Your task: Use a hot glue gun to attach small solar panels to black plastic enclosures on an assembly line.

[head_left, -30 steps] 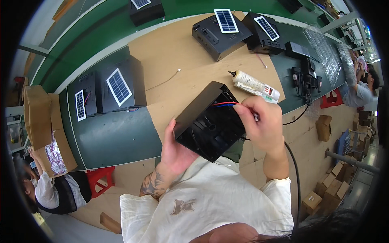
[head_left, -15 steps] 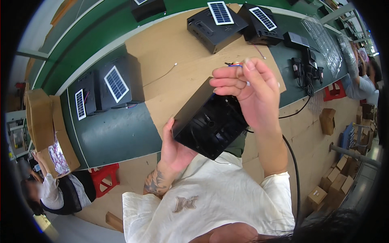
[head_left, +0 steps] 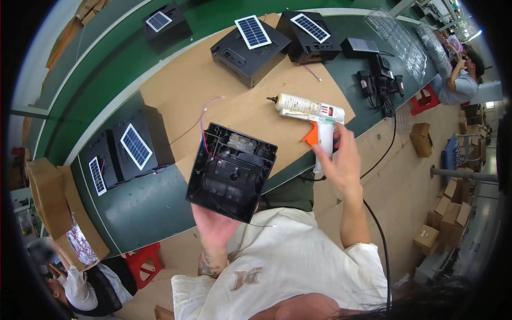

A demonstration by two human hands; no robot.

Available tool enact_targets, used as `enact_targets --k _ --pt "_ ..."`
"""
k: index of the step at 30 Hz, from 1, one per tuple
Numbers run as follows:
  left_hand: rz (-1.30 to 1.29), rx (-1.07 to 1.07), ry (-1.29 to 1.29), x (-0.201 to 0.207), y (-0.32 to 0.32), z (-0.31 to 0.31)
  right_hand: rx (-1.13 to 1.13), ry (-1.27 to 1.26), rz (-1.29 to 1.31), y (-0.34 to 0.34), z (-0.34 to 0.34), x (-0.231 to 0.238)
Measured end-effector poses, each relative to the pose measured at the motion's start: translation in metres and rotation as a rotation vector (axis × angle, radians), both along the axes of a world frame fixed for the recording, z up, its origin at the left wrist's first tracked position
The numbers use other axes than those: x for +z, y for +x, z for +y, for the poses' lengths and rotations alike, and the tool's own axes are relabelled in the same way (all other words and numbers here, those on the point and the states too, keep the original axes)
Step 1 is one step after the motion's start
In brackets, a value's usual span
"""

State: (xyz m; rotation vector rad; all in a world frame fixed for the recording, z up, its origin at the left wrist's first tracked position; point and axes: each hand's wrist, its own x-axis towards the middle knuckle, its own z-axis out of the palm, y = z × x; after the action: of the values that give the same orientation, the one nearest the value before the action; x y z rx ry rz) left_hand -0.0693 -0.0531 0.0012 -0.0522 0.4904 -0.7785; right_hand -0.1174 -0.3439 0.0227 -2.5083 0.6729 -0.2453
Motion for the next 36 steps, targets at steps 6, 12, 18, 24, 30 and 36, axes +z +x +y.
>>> enact_targets --k 6,12,18,24,30,36 --pt "0.024 0.057 0.12 0.002 0.009 -0.006 -0.154 0.262 -0.021 0.003 0.007 -0.024" --pt "-0.017 0.075 0.075 0.004 0.011 -0.011 -0.158 0.664 -0.353 -0.012 -0.005 -0.038" --pt "-0.138 0.05 0.091 0.004 0.01 -0.008 -0.127 0.354 -0.162 0.008 0.004 -0.014" --pt "-0.173 -0.021 0.187 -0.001 0.015 0.0 -0.057 0.07 -0.312 -0.024 -0.008 -0.022" --pt "-0.17 -0.005 0.253 0.004 0.025 0.003 0.32 1.219 -0.369 -0.139 0.024 -0.046" --pt "-0.239 -0.082 0.413 0.024 0.022 0.017 0.576 1.01 0.323 -0.2 0.045 -0.117"
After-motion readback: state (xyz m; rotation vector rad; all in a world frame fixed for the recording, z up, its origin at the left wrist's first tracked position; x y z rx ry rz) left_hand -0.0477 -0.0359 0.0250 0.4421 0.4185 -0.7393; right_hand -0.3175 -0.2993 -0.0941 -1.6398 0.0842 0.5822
